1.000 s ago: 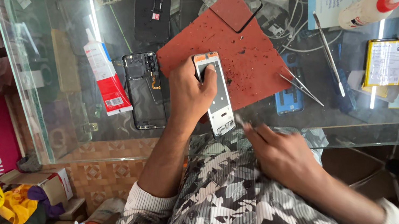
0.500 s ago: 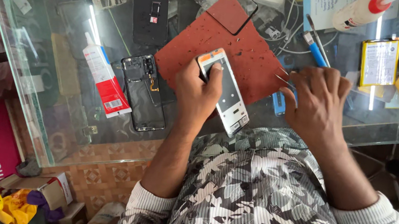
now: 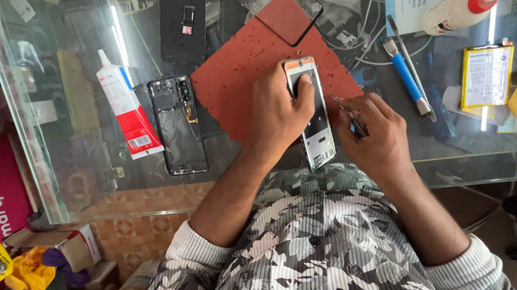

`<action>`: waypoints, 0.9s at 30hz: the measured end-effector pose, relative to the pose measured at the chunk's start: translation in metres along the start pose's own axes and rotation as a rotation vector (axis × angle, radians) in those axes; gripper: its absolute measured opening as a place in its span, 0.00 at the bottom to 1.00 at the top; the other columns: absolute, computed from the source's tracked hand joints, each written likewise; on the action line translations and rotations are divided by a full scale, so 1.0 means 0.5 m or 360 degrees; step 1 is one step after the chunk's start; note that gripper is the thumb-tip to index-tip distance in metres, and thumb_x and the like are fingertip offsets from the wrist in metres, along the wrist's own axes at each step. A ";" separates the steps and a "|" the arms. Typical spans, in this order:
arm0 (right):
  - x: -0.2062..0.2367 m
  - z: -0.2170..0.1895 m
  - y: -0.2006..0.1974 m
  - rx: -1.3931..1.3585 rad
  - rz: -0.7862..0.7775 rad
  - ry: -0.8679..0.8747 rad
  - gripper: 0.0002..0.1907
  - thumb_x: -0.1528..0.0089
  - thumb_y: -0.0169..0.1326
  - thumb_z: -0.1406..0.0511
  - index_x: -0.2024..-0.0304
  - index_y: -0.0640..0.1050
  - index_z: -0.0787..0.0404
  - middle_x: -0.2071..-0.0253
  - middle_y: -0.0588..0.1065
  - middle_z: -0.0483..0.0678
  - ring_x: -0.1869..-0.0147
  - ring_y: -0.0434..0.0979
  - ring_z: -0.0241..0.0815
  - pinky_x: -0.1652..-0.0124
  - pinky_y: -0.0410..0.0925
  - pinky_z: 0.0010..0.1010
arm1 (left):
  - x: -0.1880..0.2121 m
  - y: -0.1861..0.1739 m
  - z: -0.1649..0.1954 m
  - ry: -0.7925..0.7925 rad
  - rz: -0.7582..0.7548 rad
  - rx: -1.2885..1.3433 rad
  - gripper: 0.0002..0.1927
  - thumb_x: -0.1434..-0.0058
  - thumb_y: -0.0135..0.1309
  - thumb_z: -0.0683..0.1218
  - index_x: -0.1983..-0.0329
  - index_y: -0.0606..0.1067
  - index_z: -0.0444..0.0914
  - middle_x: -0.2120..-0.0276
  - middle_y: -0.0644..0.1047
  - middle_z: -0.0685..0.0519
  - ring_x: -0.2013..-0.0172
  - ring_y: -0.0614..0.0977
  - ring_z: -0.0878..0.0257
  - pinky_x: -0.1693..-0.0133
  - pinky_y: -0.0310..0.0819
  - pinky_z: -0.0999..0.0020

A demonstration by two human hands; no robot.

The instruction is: The person uses a blue-handled prying tool to separate the screen assembly from the smartphone chassis. They work along the edges, lift the screen, and then use a screwdriver to remove screws from the detached screen assembly.

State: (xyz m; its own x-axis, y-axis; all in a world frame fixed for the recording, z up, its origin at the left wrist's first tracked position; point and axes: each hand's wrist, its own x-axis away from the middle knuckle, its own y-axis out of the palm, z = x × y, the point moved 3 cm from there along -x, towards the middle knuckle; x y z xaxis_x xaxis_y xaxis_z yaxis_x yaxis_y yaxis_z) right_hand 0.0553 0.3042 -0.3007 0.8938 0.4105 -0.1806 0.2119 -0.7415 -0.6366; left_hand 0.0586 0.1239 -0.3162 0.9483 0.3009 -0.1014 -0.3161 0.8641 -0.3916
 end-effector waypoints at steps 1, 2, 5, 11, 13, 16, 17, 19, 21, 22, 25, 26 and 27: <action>-0.009 0.004 0.005 0.0003 0.0027 -0.0041 0.10 0.39 0.60 0.75 0.54 0.80 0.66 0.63 0.77 0.54 0.65 0.80 0.49 0.66 0.72 0.35 | -0.005 0.006 -0.004 -0.0054 -0.0023 -0.0014 0.09 0.36 0.52 0.40 0.58 0.77 0.29 0.74 0.80 0.43 0.73 0.84 0.51 0.70 0.75 0.58; -0.018 0.007 0.010 -0.0034 0.0035 -0.0070 0.10 0.38 0.60 0.75 0.54 0.80 0.66 0.61 0.77 0.54 0.64 0.81 0.49 0.65 0.73 0.35 | -0.008 0.010 -0.008 -0.0106 -0.0048 -0.0025 0.09 0.36 0.52 0.40 0.59 0.77 0.28 0.75 0.79 0.43 0.74 0.84 0.51 0.71 0.75 0.58; -0.036 0.010 0.026 -0.0086 0.0038 -0.0122 0.09 0.36 0.59 0.75 0.53 0.79 0.66 0.59 0.78 0.53 0.61 0.82 0.49 0.62 0.74 0.34 | -0.015 0.005 -0.010 0.0027 0.0004 0.0015 0.09 0.36 0.51 0.40 0.58 0.76 0.28 0.73 0.79 0.44 0.72 0.85 0.52 0.70 0.76 0.60; -0.043 0.001 0.068 -0.0035 0.0010 -0.0103 0.12 0.37 0.59 0.76 0.51 0.80 0.66 0.60 0.78 0.53 0.62 0.82 0.49 0.63 0.74 0.35 | -0.020 -0.020 -0.040 0.0006 0.0007 0.0032 0.08 0.37 0.51 0.40 0.61 0.76 0.28 0.76 0.78 0.45 0.76 0.83 0.53 0.73 0.74 0.60; -0.045 -0.003 0.079 -0.0008 0.0026 -0.0124 0.12 0.37 0.58 0.76 0.50 0.79 0.66 0.59 0.78 0.53 0.61 0.83 0.50 0.62 0.75 0.36 | -0.021 -0.027 -0.047 -0.0013 0.0002 0.0055 0.07 0.37 0.51 0.40 0.61 0.75 0.28 0.76 0.78 0.45 0.76 0.83 0.53 0.73 0.74 0.60; -0.048 -0.009 0.085 -0.0026 0.0052 -0.0147 0.11 0.36 0.57 0.76 0.51 0.78 0.66 0.57 0.78 0.53 0.59 0.83 0.50 0.61 0.75 0.36 | -0.023 -0.032 -0.051 -0.0023 0.0002 0.0066 0.07 0.36 0.51 0.39 0.62 0.75 0.28 0.76 0.78 0.45 0.77 0.83 0.53 0.73 0.74 0.60; -0.049 -0.009 0.086 -0.0017 0.0044 -0.0133 0.11 0.36 0.57 0.77 0.51 0.78 0.66 0.58 0.78 0.53 0.59 0.83 0.51 0.61 0.75 0.36 | -0.023 -0.033 -0.051 -0.0023 0.0001 0.0066 0.07 0.36 0.51 0.39 0.63 0.75 0.28 0.77 0.78 0.45 0.77 0.83 0.53 0.73 0.73 0.60; -0.049 -0.011 0.086 0.0000 0.0026 -0.0105 0.10 0.37 0.57 0.77 0.52 0.79 0.67 0.58 0.78 0.53 0.60 0.83 0.51 0.63 0.75 0.36 | -0.023 -0.033 -0.052 -0.0022 -0.0002 0.0073 0.07 0.36 0.51 0.39 0.63 0.75 0.28 0.77 0.78 0.45 0.77 0.83 0.54 0.74 0.73 0.61; -0.048 -0.015 0.087 -0.0003 0.0008 -0.0132 0.11 0.36 0.57 0.77 0.51 0.79 0.67 0.58 0.78 0.53 0.60 0.83 0.51 0.62 0.75 0.37 | -0.023 -0.032 -0.055 -0.0013 0.0000 0.0070 0.07 0.36 0.51 0.39 0.63 0.75 0.28 0.77 0.78 0.45 0.77 0.83 0.54 0.74 0.73 0.61; -0.047 -0.016 0.089 -0.0003 -0.0001 -0.0144 0.11 0.36 0.56 0.77 0.51 0.79 0.67 0.58 0.78 0.53 0.60 0.83 0.51 0.61 0.75 0.37 | -0.022 -0.034 -0.059 -0.0005 0.0003 0.0065 0.07 0.36 0.52 0.39 0.63 0.74 0.28 0.77 0.78 0.45 0.77 0.83 0.53 0.74 0.73 0.60; -0.043 -0.019 0.096 0.0123 -0.0052 -0.0106 0.10 0.36 0.57 0.76 0.52 0.80 0.66 0.59 0.78 0.54 0.62 0.82 0.53 0.64 0.74 0.37 | -0.014 -0.030 -0.070 -0.0046 -0.0014 0.0075 0.07 0.36 0.52 0.39 0.64 0.74 0.28 0.77 0.77 0.45 0.77 0.83 0.53 0.74 0.73 0.61; -0.041 -0.020 0.097 0.0129 -0.0051 -0.0114 0.10 0.36 0.56 0.76 0.52 0.80 0.66 0.59 0.78 0.54 0.63 0.82 0.53 0.65 0.74 0.38 | -0.013 -0.027 -0.074 -0.0061 -0.0021 0.0081 0.07 0.36 0.52 0.40 0.64 0.74 0.28 0.77 0.77 0.45 0.78 0.83 0.54 0.75 0.73 0.61; -0.040 -0.021 0.097 0.0136 -0.0048 -0.0126 0.10 0.36 0.56 0.76 0.52 0.80 0.66 0.59 0.78 0.54 0.63 0.81 0.53 0.65 0.73 0.39 | -0.012 -0.025 -0.075 -0.0020 -0.0005 0.0065 0.07 0.36 0.52 0.39 0.63 0.75 0.28 0.77 0.78 0.45 0.77 0.83 0.53 0.74 0.74 0.61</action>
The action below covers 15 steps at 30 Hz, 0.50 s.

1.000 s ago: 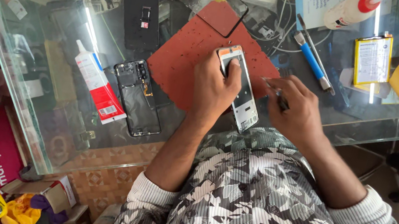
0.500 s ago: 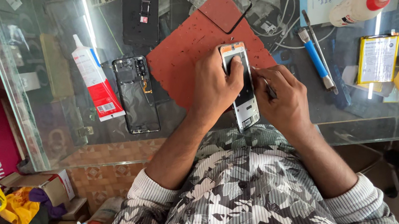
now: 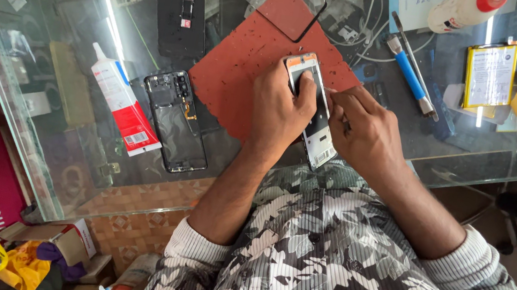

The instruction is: The person uses a blue-handled prying tool to separate the screen assembly from the smartphone chassis. They work along the edges, lift the screen, and then use a screwdriver to remove screws from the detached screen assembly.

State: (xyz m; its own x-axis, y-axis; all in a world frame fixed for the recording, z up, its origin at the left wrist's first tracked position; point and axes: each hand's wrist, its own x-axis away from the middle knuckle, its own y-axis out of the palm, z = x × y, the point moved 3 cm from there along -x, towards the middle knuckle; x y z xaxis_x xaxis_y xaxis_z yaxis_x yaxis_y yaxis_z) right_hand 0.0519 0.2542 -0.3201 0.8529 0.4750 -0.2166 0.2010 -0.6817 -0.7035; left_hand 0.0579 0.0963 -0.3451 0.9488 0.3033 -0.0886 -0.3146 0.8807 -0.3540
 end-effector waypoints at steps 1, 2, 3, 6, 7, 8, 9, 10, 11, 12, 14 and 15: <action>0.001 -0.001 -0.001 0.0008 -0.0001 -0.0007 0.11 0.37 0.56 0.76 0.52 0.80 0.67 0.59 0.78 0.54 0.64 0.81 0.54 0.66 0.73 0.39 | 0.001 0.003 0.000 0.0036 0.0013 -0.0014 0.07 0.36 0.52 0.39 0.61 0.75 0.28 0.76 0.78 0.45 0.76 0.83 0.53 0.74 0.74 0.61; 0.002 -0.002 -0.003 0.0018 0.0012 -0.0033 0.11 0.37 0.55 0.76 0.52 0.80 0.67 0.58 0.77 0.54 0.63 0.80 0.55 0.65 0.73 0.40 | 0.006 0.007 0.001 0.0063 0.0020 -0.0026 0.08 0.36 0.52 0.39 0.60 0.76 0.28 0.76 0.78 0.45 0.75 0.84 0.53 0.73 0.74 0.61; 0.003 -0.004 -0.006 0.0031 0.0024 -0.0060 0.11 0.37 0.55 0.76 0.52 0.80 0.67 0.57 0.77 0.55 0.62 0.80 0.55 0.64 0.74 0.40 | 0.010 0.012 0.001 0.0056 0.0018 -0.0022 0.08 0.36 0.51 0.39 0.59 0.76 0.28 0.75 0.78 0.45 0.75 0.84 0.53 0.73 0.74 0.61; 0.005 -0.002 -0.016 0.0063 -0.0065 0.0017 0.12 0.39 0.54 0.76 0.53 0.81 0.67 0.61 0.77 0.55 0.65 0.80 0.56 0.65 0.73 0.41 | 0.012 0.021 0.002 0.0023 0.0003 -0.0021 0.08 0.36 0.51 0.39 0.59 0.76 0.28 0.75 0.79 0.45 0.75 0.84 0.53 0.73 0.75 0.61; 0.004 0.000 -0.018 0.0076 -0.0120 0.0069 0.12 0.40 0.54 0.76 0.53 0.81 0.67 0.63 0.76 0.54 0.66 0.80 0.55 0.66 0.73 0.42 | 0.013 0.023 0.002 -0.0008 -0.0014 -0.0015 0.08 0.36 0.51 0.40 0.60 0.76 0.28 0.76 0.78 0.45 0.76 0.84 0.54 0.73 0.75 0.61; 0.003 -0.001 -0.023 0.0049 -0.0090 0.0034 0.11 0.39 0.54 0.76 0.54 0.81 0.67 0.62 0.76 0.55 0.65 0.80 0.56 0.65 0.73 0.42 | 0.014 0.026 0.002 -0.0043 -0.0032 -0.0012 0.08 0.36 0.51 0.40 0.60 0.76 0.28 0.76 0.78 0.45 0.77 0.84 0.54 0.74 0.75 0.61; 0.002 -0.002 -0.028 0.0024 -0.0060 0.0007 0.10 0.38 0.54 0.76 0.54 0.80 0.68 0.61 0.76 0.55 0.64 0.79 0.58 0.64 0.73 0.42 | 0.014 0.027 0.003 -0.0033 -0.0028 -0.0039 0.08 0.36 0.51 0.40 0.60 0.76 0.28 0.76 0.78 0.45 0.76 0.84 0.54 0.73 0.75 0.61; 0.000 -0.003 -0.031 0.0002 -0.0029 -0.0023 0.09 0.37 0.54 0.76 0.54 0.79 0.68 0.59 0.77 0.56 0.62 0.79 0.59 0.63 0.73 0.42 | 0.014 0.028 0.003 -0.0019 -0.0023 -0.0062 0.08 0.36 0.51 0.40 0.60 0.76 0.28 0.75 0.78 0.45 0.76 0.84 0.54 0.73 0.75 0.60; 0.001 -0.002 -0.033 0.0013 -0.0054 -0.0013 0.10 0.38 0.53 0.76 0.55 0.80 0.68 0.59 0.77 0.56 0.62 0.79 0.58 0.63 0.73 0.43 | 0.016 0.031 0.004 -0.0005 -0.0015 -0.0090 0.08 0.36 0.51 0.40 0.60 0.76 0.28 0.75 0.78 0.44 0.75 0.84 0.53 0.73 0.75 0.60; -0.001 -0.001 -0.033 0.0022 -0.0078 -0.0005 0.10 0.38 0.53 0.76 0.55 0.80 0.68 0.59 0.77 0.56 0.63 0.79 0.58 0.64 0.73 0.43 | 0.016 0.031 0.007 0.0050 0.0006 -0.0079 0.08 0.36 0.51 0.40 0.60 0.76 0.28 0.74 0.79 0.44 0.74 0.84 0.53 0.71 0.75 0.60; -0.001 0.002 -0.035 0.0009 -0.0071 0.0001 0.10 0.38 0.53 0.76 0.55 0.80 0.68 0.60 0.76 0.56 0.63 0.79 0.58 0.64 0.72 0.43 | 0.018 0.035 0.012 0.0169 0.0051 -0.0061 0.08 0.35 0.51 0.40 0.59 0.76 0.28 0.72 0.79 0.44 0.71 0.84 0.52 0.69 0.77 0.60; 0.000 0.005 -0.036 -0.0015 -0.0048 0.0007 0.10 0.38 0.53 0.76 0.55 0.80 0.67 0.61 0.76 0.57 0.64 0.78 0.59 0.65 0.72 0.44 | 0.020 0.037 0.010 0.0086 0.0025 -0.0043 0.08 0.36 0.51 0.40 0.59 0.76 0.28 0.73 0.79 0.44 0.72 0.84 0.52 0.70 0.77 0.60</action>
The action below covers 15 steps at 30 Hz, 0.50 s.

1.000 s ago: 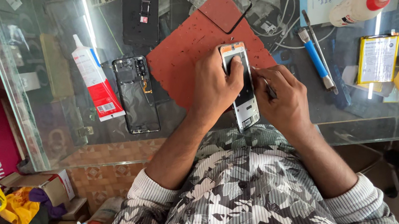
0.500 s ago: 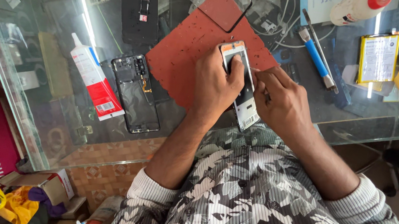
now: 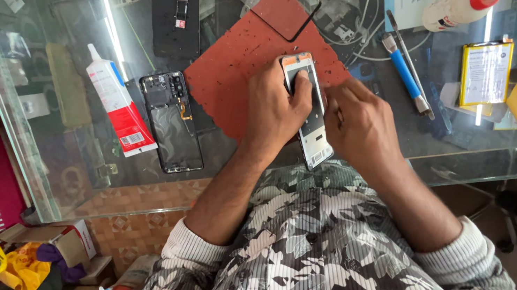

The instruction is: The person uses a blue-handled prying tool to separate the screen assembly from the smartphone chassis. They work along the edges, lift the screen, and then use a screwdriver to remove screws from the detached screen assembly.

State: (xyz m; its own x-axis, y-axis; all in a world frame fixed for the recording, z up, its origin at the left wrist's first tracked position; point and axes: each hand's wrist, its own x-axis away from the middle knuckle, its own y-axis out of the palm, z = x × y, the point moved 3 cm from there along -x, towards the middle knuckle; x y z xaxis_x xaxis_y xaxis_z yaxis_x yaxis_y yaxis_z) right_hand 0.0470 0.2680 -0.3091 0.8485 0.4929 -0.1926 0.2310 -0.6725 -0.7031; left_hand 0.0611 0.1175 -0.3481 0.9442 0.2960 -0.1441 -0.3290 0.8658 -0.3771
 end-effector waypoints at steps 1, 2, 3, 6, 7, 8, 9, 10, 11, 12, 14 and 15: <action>0.001 0.003 0.000 -0.0021 0.0027 0.0009 0.10 0.37 0.54 0.76 0.54 0.81 0.67 0.62 0.75 0.57 0.65 0.78 0.59 0.65 0.71 0.44 | 0.002 0.003 -0.002 -0.0080 -0.0031 0.0022 0.08 0.36 0.51 0.40 0.60 0.76 0.28 0.73 0.79 0.44 0.73 0.85 0.53 0.71 0.76 0.60; 0.003 0.007 0.000 0.0027 -0.0005 0.0031 0.09 0.38 0.54 0.75 0.55 0.81 0.67 0.63 0.75 0.56 0.65 0.78 0.59 0.65 0.71 0.45 | 0.004 0.007 -0.003 -0.0160 -0.0062 0.0049 0.08 0.36 0.50 0.40 0.60 0.76 0.28 0.74 0.79 0.45 0.74 0.85 0.53 0.71 0.76 0.60; 0.007 0.010 0.001 0.0069 -0.0038 0.0049 0.09 0.39 0.55 0.75 0.56 0.81 0.67 0.64 0.75 0.56 0.66 0.78 0.59 0.66 0.71 0.45 | 0.006 0.008 0.001 -0.0099 -0.0038 0.0029 0.08 0.36 0.51 0.40 0.59 0.76 0.28 0.73 0.79 0.44 0.73 0.85 0.52 0.70 0.77 0.59; 0.014 0.018 0.002 0.0094 -0.0107 0.0120 0.07 0.38 0.55 0.74 0.57 0.81 0.68 0.66 0.75 0.56 0.67 0.78 0.58 0.67 0.70 0.45 | 0.008 0.006 0.006 -0.0027 -0.0012 -0.0027 0.08 0.36 0.51 0.40 0.60 0.76 0.28 0.72 0.79 0.43 0.71 0.85 0.49 0.68 0.77 0.58; 0.014 0.020 0.002 0.0088 -0.0123 0.0151 0.07 0.38 0.55 0.74 0.58 0.80 0.68 0.67 0.75 0.56 0.68 0.78 0.58 0.67 0.70 0.45 | 0.009 0.007 0.005 -0.0076 -0.0042 -0.0036 0.07 0.36 0.51 0.40 0.61 0.76 0.28 0.73 0.79 0.43 0.72 0.84 0.49 0.69 0.76 0.58; 0.015 0.018 -0.001 0.0079 -0.0077 0.0110 0.07 0.38 0.55 0.74 0.57 0.80 0.68 0.65 0.75 0.56 0.66 0.78 0.58 0.66 0.70 0.45 | 0.009 0.008 0.004 -0.0116 -0.0072 -0.0040 0.07 0.36 0.52 0.40 0.63 0.75 0.28 0.74 0.79 0.43 0.72 0.84 0.49 0.70 0.75 0.58; 0.011 0.016 -0.003 0.0075 -0.0031 0.0068 0.07 0.38 0.55 0.74 0.57 0.80 0.68 0.63 0.76 0.56 0.65 0.78 0.59 0.65 0.71 0.45 | 0.008 0.008 0.005 -0.0105 -0.0064 -0.0036 0.07 0.36 0.52 0.40 0.63 0.75 0.28 0.74 0.79 0.42 0.72 0.84 0.49 0.69 0.75 0.57; 0.009 0.013 -0.006 0.0066 0.0006 0.0027 0.07 0.37 0.55 0.74 0.56 0.80 0.68 0.61 0.76 0.56 0.64 0.78 0.60 0.64 0.71 0.45 | 0.009 0.009 0.006 -0.0103 -0.0053 -0.0034 0.07 0.36 0.52 0.40 0.63 0.75 0.28 0.74 0.79 0.42 0.72 0.84 0.49 0.69 0.76 0.57; 0.004 0.013 -0.005 0.0098 -0.0059 0.0053 0.08 0.39 0.55 0.74 0.57 0.80 0.66 0.62 0.76 0.55 0.64 0.79 0.59 0.64 0.72 0.45 | 0.009 0.008 0.005 -0.0101 -0.0038 -0.0037 0.07 0.36 0.52 0.40 0.63 0.76 0.29 0.74 0.79 0.42 0.72 0.84 0.49 0.69 0.76 0.57; -0.001 0.013 -0.004 0.0131 -0.0124 0.0080 0.08 0.40 0.55 0.74 0.58 0.81 0.65 0.64 0.77 0.54 0.64 0.79 0.58 0.64 0.72 0.45 | 0.008 0.009 0.006 -0.0092 -0.0034 -0.0039 0.07 0.36 0.52 0.40 0.62 0.76 0.29 0.73 0.79 0.42 0.71 0.84 0.48 0.69 0.76 0.57; -0.014 0.012 -0.003 0.0150 -0.0115 0.0036 0.09 0.40 0.55 0.74 0.57 0.81 0.65 0.63 0.77 0.54 0.63 0.80 0.57 0.64 0.72 0.44 | 0.008 0.011 0.006 -0.0084 -0.0040 -0.0044 0.08 0.37 0.52 0.40 0.60 0.76 0.29 0.72 0.79 0.42 0.70 0.84 0.48 0.68 0.76 0.57; -0.019 0.011 -0.005 0.0149 -0.0030 -0.0042 0.10 0.39 0.56 0.74 0.55 0.81 0.66 0.61 0.77 0.54 0.63 0.80 0.57 0.65 0.72 0.43 | 0.007 0.013 0.007 -0.0056 -0.0036 -0.0002 0.08 0.37 0.51 0.40 0.59 0.76 0.29 0.71 0.80 0.42 0.70 0.85 0.48 0.68 0.77 0.57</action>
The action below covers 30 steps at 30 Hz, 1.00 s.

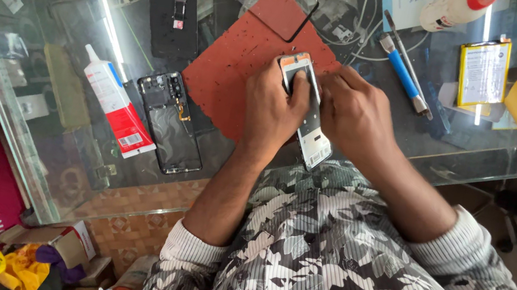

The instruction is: The person uses a blue-handled prying tool to separate the screen assembly from the smartphone chassis. They work along the edges, lift the screen, and then use a screwdriver to remove screws from the detached screen assembly.

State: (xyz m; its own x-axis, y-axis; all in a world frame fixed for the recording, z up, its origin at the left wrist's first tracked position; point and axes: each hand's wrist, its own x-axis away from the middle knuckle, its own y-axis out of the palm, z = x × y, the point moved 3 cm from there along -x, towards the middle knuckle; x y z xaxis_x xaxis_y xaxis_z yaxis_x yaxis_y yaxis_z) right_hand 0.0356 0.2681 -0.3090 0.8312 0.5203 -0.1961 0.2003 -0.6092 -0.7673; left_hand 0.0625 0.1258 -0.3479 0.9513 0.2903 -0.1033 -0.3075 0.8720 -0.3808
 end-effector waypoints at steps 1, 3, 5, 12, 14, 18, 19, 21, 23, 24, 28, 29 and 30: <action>-0.005 0.001 -0.002 0.0001 0.0091 -0.0077 0.11 0.38 0.57 0.74 0.53 0.81 0.66 0.58 0.77 0.55 0.62 0.79 0.58 0.65 0.72 0.43 | -0.001 0.002 0.002 0.0032 0.0004 0.0042 0.08 0.37 0.51 0.39 0.59 0.76 0.29 0.70 0.80 0.42 0.69 0.85 0.49 0.67 0.77 0.58; -0.006 0.010 -0.004 -0.0012 0.0113 -0.0074 0.11 0.37 0.57 0.73 0.52 0.81 0.66 0.58 0.77 0.54 0.62 0.79 0.57 0.65 0.72 0.42 | -0.001 0.011 0.005 0.0085 0.0001 0.0085 0.08 0.36 0.51 0.39 0.58 0.76 0.29 0.69 0.81 0.43 0.67 0.86 0.49 0.66 0.78 0.58; -0.003 0.023 0.000 0.0000 0.0048 -0.0024 0.10 0.38 0.57 0.73 0.53 0.81 0.65 0.60 0.77 0.53 0.63 0.79 0.56 0.65 0.72 0.42 | -0.006 0.013 0.004 0.0143 -0.0015 0.0080 0.07 0.34 0.51 0.39 0.57 0.76 0.29 0.66 0.82 0.43 0.65 0.86 0.48 0.64 0.79 0.59; -0.011 0.037 -0.001 -0.0005 0.0047 -0.0056 0.09 0.36 0.56 0.72 0.53 0.81 0.66 0.61 0.77 0.54 0.64 0.79 0.57 0.65 0.72 0.43 | -0.013 0.026 -0.005 -0.0004 -0.0039 0.0071 0.08 0.36 0.51 0.39 0.59 0.76 0.29 0.71 0.81 0.43 0.70 0.86 0.51 0.69 0.77 0.61; -0.005 0.033 -0.009 -0.0020 -0.0008 -0.0023 0.09 0.37 0.55 0.72 0.54 0.81 0.65 0.62 0.77 0.54 0.64 0.79 0.57 0.65 0.72 0.43 | -0.010 0.032 -0.012 -0.0111 -0.0081 -0.0017 0.07 0.36 0.52 0.40 0.61 0.76 0.28 0.74 0.80 0.43 0.73 0.85 0.50 0.70 0.75 0.59; 0.003 0.043 -0.008 -0.0015 -0.0098 -0.0053 0.06 0.37 0.54 0.72 0.59 0.81 0.65 0.64 0.75 0.54 0.63 0.78 0.59 0.65 0.70 0.46 | -0.007 0.033 -0.030 0.0023 0.0003 0.0016 0.08 0.36 0.52 0.39 0.58 0.77 0.28 0.71 0.80 0.42 0.70 0.85 0.50 0.68 0.77 0.59; -0.001 0.052 0.000 -0.0023 -0.0083 -0.0092 0.05 0.36 0.54 0.72 0.59 0.80 0.65 0.64 0.75 0.55 0.62 0.78 0.60 0.63 0.70 0.47 | -0.004 0.036 -0.039 0.0009 -0.0015 0.0027 0.09 0.36 0.52 0.39 0.58 0.77 0.28 0.71 0.80 0.42 0.70 0.86 0.50 0.68 0.77 0.59; -0.004 0.078 0.021 -0.0054 -0.0045 -0.0075 0.05 0.35 0.54 0.72 0.58 0.80 0.67 0.63 0.75 0.56 0.63 0.77 0.61 0.64 0.70 0.47 | 0.012 0.051 -0.050 0.0023 -0.0029 0.0055 0.09 0.36 0.52 0.40 0.58 0.77 0.29 0.70 0.81 0.43 0.69 0.86 0.51 0.67 0.78 0.60; 0.015 0.099 0.028 -0.0102 -0.0053 -0.0077 0.05 0.35 0.54 0.72 0.58 0.79 0.67 0.63 0.75 0.57 0.64 0.77 0.61 0.64 0.70 0.47 | 0.021 0.064 -0.055 0.0091 -0.0014 0.0070 0.09 0.35 0.52 0.40 0.58 0.77 0.29 0.70 0.81 0.43 0.69 0.86 0.51 0.67 0.78 0.60; 0.041 0.104 0.024 -0.0129 -0.0091 -0.0077 0.05 0.35 0.54 0.72 0.59 0.79 0.67 0.64 0.75 0.57 0.63 0.77 0.61 0.64 0.70 0.47 | 0.027 0.071 -0.059 0.0039 -0.0006 0.0042 0.09 0.36 0.52 0.40 0.58 0.77 0.29 0.71 0.81 0.44 0.71 0.86 0.52 0.68 0.77 0.60; 0.194 0.093 -0.012 -0.0146 -0.0351 0.0135 0.09 0.41 0.53 0.74 0.59 0.79 0.69 0.65 0.76 0.59 0.67 0.77 0.59 0.68 0.70 0.45 | 0.035 0.089 -0.061 0.0018 0.0015 0.0014 0.09 0.36 0.52 0.41 0.58 0.77 0.29 0.73 0.80 0.45 0.74 0.84 0.53 0.71 0.76 0.61; 0.227 0.090 -0.019 -0.0168 -0.0425 0.0201 0.13 0.44 0.53 0.74 0.56 0.80 0.70 0.65 0.77 0.60 0.69 0.78 0.58 0.70 0.71 0.44 | 0.034 0.090 -0.060 0.0064 0.0027 0.0030 0.10 0.36 0.52 0.40 0.57 0.78 0.29 0.73 0.80 0.45 0.74 0.84 0.54 0.71 0.75 0.61; 0.247 0.090 -0.024 -0.0193 -0.0441 0.0231 0.12 0.44 0.54 0.74 0.57 0.80 0.70 0.64 0.78 0.59 0.68 0.79 0.57 0.69 0.71 0.43 | 0.033 0.092 -0.061 0.0050 0.0030 0.0015 0.10 0.36 0.52 0.41 0.57 0.78 0.29 0.73 0.80 0.45 0.74 0.84 0.54 0.71 0.76 0.62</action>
State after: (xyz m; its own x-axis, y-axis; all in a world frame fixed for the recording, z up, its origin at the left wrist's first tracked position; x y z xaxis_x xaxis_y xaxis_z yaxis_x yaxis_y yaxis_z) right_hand 0.1126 0.3667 -0.3516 0.8000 0.5906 0.1055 0.4821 -0.5281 -0.6991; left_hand 0.0645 0.1586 -0.3951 0.9456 0.2942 -0.1389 -0.3251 0.8704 -0.3698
